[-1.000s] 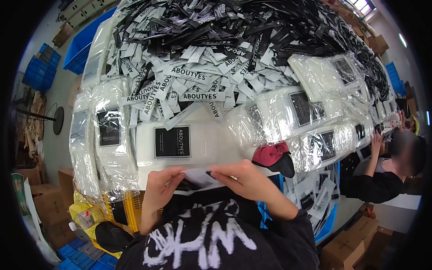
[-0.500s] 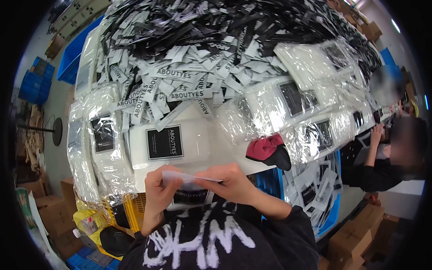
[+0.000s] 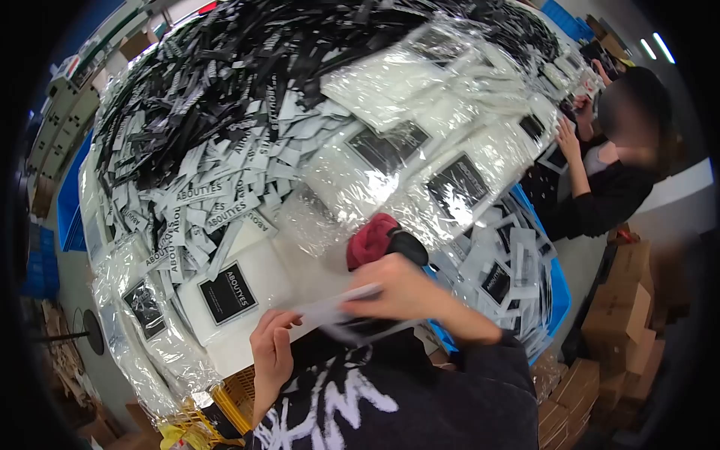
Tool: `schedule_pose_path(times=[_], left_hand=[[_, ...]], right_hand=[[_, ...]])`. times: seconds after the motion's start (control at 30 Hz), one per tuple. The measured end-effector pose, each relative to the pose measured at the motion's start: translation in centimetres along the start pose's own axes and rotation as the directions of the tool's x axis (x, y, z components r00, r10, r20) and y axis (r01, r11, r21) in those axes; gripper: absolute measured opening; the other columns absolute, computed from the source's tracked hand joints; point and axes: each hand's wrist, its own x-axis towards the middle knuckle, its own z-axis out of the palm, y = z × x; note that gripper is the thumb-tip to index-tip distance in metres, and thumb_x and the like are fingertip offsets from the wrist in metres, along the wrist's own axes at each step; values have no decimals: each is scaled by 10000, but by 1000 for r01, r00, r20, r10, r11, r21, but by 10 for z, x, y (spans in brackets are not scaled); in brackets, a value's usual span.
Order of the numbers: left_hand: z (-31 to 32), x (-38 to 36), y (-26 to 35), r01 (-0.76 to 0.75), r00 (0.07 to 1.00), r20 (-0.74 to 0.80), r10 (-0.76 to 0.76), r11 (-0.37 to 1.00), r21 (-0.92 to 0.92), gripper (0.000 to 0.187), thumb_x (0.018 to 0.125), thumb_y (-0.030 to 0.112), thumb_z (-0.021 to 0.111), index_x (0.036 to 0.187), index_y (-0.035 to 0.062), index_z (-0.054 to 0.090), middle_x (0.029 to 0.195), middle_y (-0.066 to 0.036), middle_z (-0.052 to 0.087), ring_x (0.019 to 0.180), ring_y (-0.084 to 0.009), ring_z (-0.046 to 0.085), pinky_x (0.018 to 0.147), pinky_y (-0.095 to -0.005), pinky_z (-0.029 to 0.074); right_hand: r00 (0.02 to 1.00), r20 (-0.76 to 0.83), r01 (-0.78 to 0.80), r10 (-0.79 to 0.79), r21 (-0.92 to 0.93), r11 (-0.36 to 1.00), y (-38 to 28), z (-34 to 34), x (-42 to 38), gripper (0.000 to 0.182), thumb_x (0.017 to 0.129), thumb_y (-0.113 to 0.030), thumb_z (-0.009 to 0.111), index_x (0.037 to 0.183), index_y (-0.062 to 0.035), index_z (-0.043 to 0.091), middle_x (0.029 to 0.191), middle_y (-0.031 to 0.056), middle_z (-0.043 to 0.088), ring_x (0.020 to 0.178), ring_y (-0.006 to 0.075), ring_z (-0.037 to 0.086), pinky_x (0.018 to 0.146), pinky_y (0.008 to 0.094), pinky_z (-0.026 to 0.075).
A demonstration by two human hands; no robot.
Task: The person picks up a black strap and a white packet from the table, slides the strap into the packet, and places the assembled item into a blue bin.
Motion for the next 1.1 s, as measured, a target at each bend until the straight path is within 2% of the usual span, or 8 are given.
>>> schedule_pose_path(times=[0.1, 0.2, 0.3, 0.43, 0.6, 0.7, 0.83, 1.1], left_hand=[[-14, -3, -9, 112, 989, -105, -109, 993, 26, 175, 914, 119, 523, 956, -15, 627, 811, -128, 610, 748, -281, 580, 675, -333, 454], [-21, -5, -23, 173, 969, -198, -144, 975, 138, 224, 859, 122, 607, 1049, 3, 610, 926, -139, 621, 850, -290, 583, 764, -348, 460], [-14, 9, -26, 3, 985, -158, 67, 913, 408, 372, 791, 124, 686, 1137, 32, 586, 1120, -160, 585, 1057, -308, 553, 900, -376, 427], [-5, 0, -60, -4, 993, -96, 65, 847, 532, 563, 704, 117, 758, 1214, 24, 538, 1315, -157, 505, 1255, -321, 450, 980, -402, 375], [-10, -6, -64, 10, 987, -151, 61, 904, 427, 448, 762, 105, 715, 1178, 10, 578, 1268, -146, 551, 1200, -308, 508, 946, -386, 405], [-12, -7, -65, 11, 983, -174, 67, 911, 412, 422, 782, 94, 690, 1180, 13, 577, 1272, -142, 549, 1200, -304, 509, 948, -385, 403], [-14, -7, -70, 60, 965, -262, 16, 958, 280, 325, 872, 45, 558, 1194, 4, 562, 1204, -153, 593, 1130, -311, 552, 933, -382, 415], [-7, -19, -73, 394, 864, -355, -357, 919, 34, 243, 912, 53, 498, 1138, -15, 556, 1126, -184, 615, 959, -323, 611, 814, -367, 483]], right_hand=[[823, 236, -312, 517, -573, 758, 11, -69, -31, 325, 756, -354, 718, 848, -43, 709, 805, 115, 677, 703, 276, 648, 619, 348, 493], [856, 80, -315, 511, -703, 637, -13, -82, -24, 435, 721, -369, 739, 1001, -46, 659, 871, 133, 662, 811, 312, 626, 719, 358, 485], [950, 71, -232, 306, -498, 836, -50, -60, 33, 344, 750, -249, 726, 1009, -41, 633, 854, 124, 647, 830, 315, 610, 746, 373, 481], [875, 7, 318, -484, -763, 563, -10, -19, 142, 228, 751, -78, 655, 973, -48, 616, 936, 78, 591, 882, 266, 579, 784, 374, 461], [888, 153, 292, -434, -916, 274, 26, -18, 222, 241, 712, -49, 648, 952, -48, 628, 977, 65, 599, 938, 240, 573, 817, 374, 458], [657, 70, 566, -751, -703, 430, 16, -18, 228, 212, 706, -67, 639, 917, -58, 622, 933, 67, 625, 936, 230, 582, 789, 368, 456], [881, -300, 194, -366, -476, 858, -1, -18, 234, 98, 819, -122, 631, 872, -58, 581, 839, 87, 641, 688, 287, 628, 610, 394, 497], [837, -137, 125, -530, -894, 429, 26, -16, 263, 147, 811, -150, 644, 890, -72, 548, 808, 60, 533, 649, 251, 606, 524, 360, 477]])
